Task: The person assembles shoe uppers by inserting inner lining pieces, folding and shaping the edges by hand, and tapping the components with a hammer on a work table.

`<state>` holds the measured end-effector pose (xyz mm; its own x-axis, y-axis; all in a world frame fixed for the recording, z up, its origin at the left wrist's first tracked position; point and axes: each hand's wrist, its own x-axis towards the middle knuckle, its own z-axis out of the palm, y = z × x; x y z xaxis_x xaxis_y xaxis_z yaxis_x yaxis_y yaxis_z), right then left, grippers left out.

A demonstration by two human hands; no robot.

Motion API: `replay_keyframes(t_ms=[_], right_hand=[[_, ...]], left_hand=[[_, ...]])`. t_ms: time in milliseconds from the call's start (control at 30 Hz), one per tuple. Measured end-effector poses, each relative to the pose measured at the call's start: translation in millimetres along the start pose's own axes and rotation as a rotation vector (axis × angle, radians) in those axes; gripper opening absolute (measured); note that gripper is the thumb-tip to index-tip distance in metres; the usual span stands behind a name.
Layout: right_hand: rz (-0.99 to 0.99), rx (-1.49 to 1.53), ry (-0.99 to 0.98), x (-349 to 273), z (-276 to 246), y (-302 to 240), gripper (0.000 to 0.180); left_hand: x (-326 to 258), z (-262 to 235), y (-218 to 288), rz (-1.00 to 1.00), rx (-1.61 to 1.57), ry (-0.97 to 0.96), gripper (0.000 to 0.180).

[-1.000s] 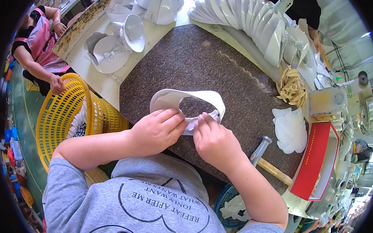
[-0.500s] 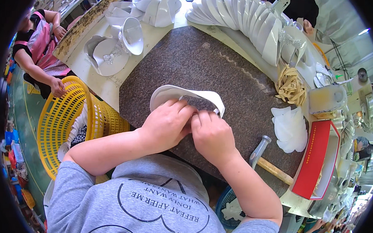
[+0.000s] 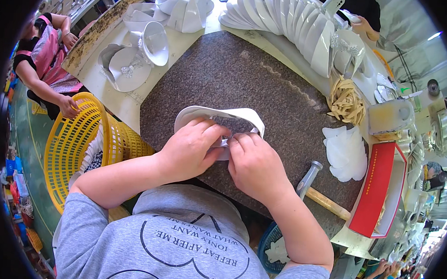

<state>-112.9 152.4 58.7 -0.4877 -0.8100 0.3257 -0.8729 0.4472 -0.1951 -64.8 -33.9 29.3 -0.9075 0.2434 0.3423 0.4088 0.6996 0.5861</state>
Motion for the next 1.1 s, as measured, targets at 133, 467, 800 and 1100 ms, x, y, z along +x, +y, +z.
replay_keyframes(t_ms=[133,467,800,1100], right_hand=[[-0.005,-0.096,-0.071,0,8,4,0.023],[0.007,-0.105,0.034,-15,14,9,0.027],[-0.077,-0.067,-0.136,-34,4,10,0.033],[-0.063,-0.055,-0.129,-41,8,7,0.032]], left_hand=[[2,7,5,-0.037,0.057,0.042,0.043],[-9,5,-4,0.068,0.250,0.035,0.036],[-50,-15,-33,0.417,0.088,-0.056,0.034],[-13,23,5,0.259,0.363,-0.092,0.030]])
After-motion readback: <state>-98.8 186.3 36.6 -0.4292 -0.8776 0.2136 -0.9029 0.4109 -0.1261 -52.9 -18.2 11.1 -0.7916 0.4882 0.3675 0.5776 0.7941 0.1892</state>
